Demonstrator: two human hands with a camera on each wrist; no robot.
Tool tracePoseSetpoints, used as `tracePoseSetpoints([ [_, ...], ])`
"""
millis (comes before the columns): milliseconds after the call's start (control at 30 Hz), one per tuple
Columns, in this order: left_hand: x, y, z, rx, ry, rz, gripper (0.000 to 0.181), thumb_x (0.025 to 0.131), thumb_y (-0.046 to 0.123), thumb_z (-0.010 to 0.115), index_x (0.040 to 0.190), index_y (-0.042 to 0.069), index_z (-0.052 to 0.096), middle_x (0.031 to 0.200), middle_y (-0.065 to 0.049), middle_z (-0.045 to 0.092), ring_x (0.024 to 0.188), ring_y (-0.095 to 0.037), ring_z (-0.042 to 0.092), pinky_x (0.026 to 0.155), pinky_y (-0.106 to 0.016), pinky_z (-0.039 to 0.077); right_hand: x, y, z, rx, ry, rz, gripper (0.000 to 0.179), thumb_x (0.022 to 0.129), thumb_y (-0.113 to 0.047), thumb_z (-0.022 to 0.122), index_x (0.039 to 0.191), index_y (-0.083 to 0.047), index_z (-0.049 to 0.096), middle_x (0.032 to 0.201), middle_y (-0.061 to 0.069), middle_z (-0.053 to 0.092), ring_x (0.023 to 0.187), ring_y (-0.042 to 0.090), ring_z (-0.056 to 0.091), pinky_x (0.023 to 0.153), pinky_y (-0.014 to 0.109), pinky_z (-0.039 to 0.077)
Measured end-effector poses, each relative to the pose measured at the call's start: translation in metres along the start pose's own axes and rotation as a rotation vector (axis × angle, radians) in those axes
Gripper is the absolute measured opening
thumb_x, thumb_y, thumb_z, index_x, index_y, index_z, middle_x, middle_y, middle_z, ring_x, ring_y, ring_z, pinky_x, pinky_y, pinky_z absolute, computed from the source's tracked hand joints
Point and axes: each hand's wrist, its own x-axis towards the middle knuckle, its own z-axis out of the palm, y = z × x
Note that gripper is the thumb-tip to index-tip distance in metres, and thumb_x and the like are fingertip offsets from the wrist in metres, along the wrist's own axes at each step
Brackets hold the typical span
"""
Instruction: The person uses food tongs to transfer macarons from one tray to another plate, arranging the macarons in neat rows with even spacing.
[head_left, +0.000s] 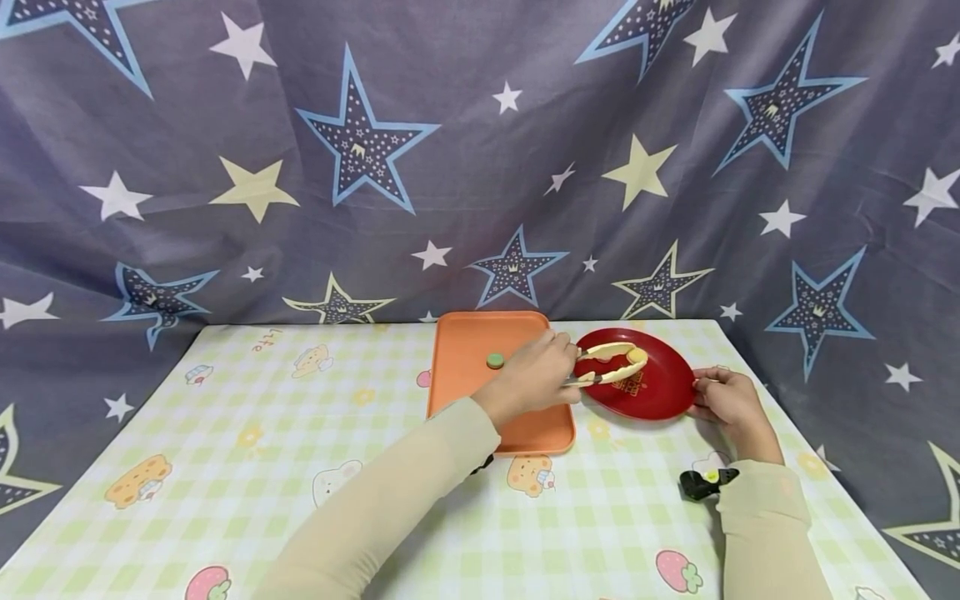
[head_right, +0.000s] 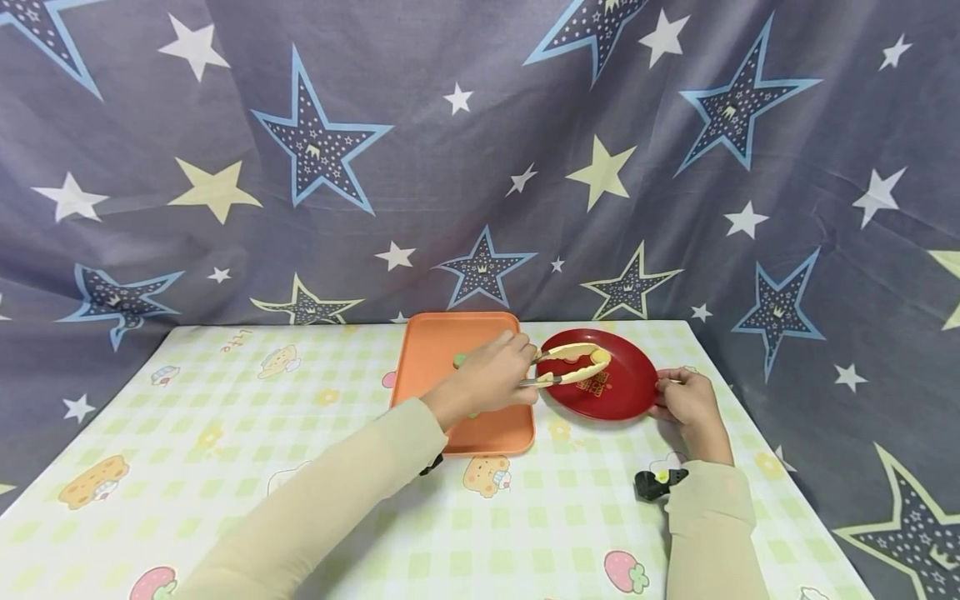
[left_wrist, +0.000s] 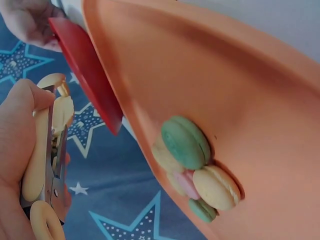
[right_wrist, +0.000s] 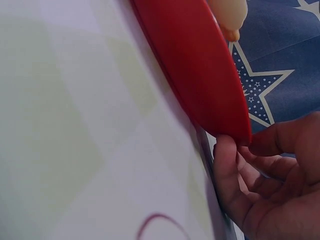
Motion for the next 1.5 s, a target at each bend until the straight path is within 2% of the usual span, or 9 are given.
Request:
tracePoseSetpoints([
  [200, 0.009, 0.003, 0.009, 0.052, 0.002, -0.016, 0.034, 0.09, 0.044, 0.062, 0.103, 0.012, 0.065, 0.098, -0.002, 0.054, 0.089, -0.017, 0.044, 0.086, -0.028, 0.041, 0.0, 0.0, 0.0, -0.004, -0.001, -0.007, 0.035, 0.106, -0.006, 0.039, 0.135, 0.012, 0.045, 0.084, -0.001, 0.064, 0.068, 0.009, 0.066, 0.065, 0.028, 0.06],
  [533, 0.021, 0.0, 0.023, 0.097, -0.025, -0.055, 0.043, 0.092, 0.048, 0.062, 0.113, 0.01, 0.067, 0.103, -0.003, 0.058, 0.093, -0.018, 0.046, 0.091, -0.029, 0.041, 0.0, 0.0, 0.0, -0.013, 0.005, -0.007, 0.035, 0.106, -0.006, 0.039, 0.135, 0.012, 0.046, 0.083, -0.002, 0.063, 0.067, 0.009, 0.065, 0.065, 0.028, 0.06],
  [733, 0.023, -0.001, 0.027, 0.094, -0.038, -0.079, 0.043, 0.091, 0.047, 0.063, 0.114, 0.011, 0.067, 0.105, -0.002, 0.057, 0.095, -0.018, 0.046, 0.088, -0.027, 0.043, 0.0, 0.001, -0.001, -0.01, 0.005, -0.001, 0.036, 0.106, -0.006, 0.04, 0.136, 0.012, 0.046, 0.083, -0.002, 0.064, 0.068, 0.009, 0.066, 0.066, 0.028, 0.06],
  [1233, 0.028, 0.001, 0.029, 0.143, -0.038, -0.082, 0.043, 0.088, 0.049, 0.066, 0.111, 0.012, 0.068, 0.104, -0.002, 0.058, 0.095, -0.02, 0.048, 0.088, -0.029, 0.043, 0.0, 0.0, -0.001, -0.014, 0.007, -0.003, 0.036, 0.106, -0.007, 0.039, 0.136, 0.012, 0.046, 0.081, -0.003, 0.064, 0.066, 0.01, 0.065, 0.065, 0.027, 0.059],
  [1500, 0.029, 0.004, 0.027, 0.146, -0.064, -0.095, 0.045, 0.089, 0.05, 0.067, 0.112, 0.012, 0.068, 0.103, -0.003, 0.057, 0.094, -0.02, 0.047, 0.085, -0.029, 0.044, 0.001, 0.001, -0.001, -0.012, 0.003, -0.004, 0.036, 0.105, -0.007, 0.039, 0.136, 0.012, 0.045, 0.081, -0.003, 0.064, 0.066, 0.01, 0.065, 0.065, 0.027, 0.059],
])
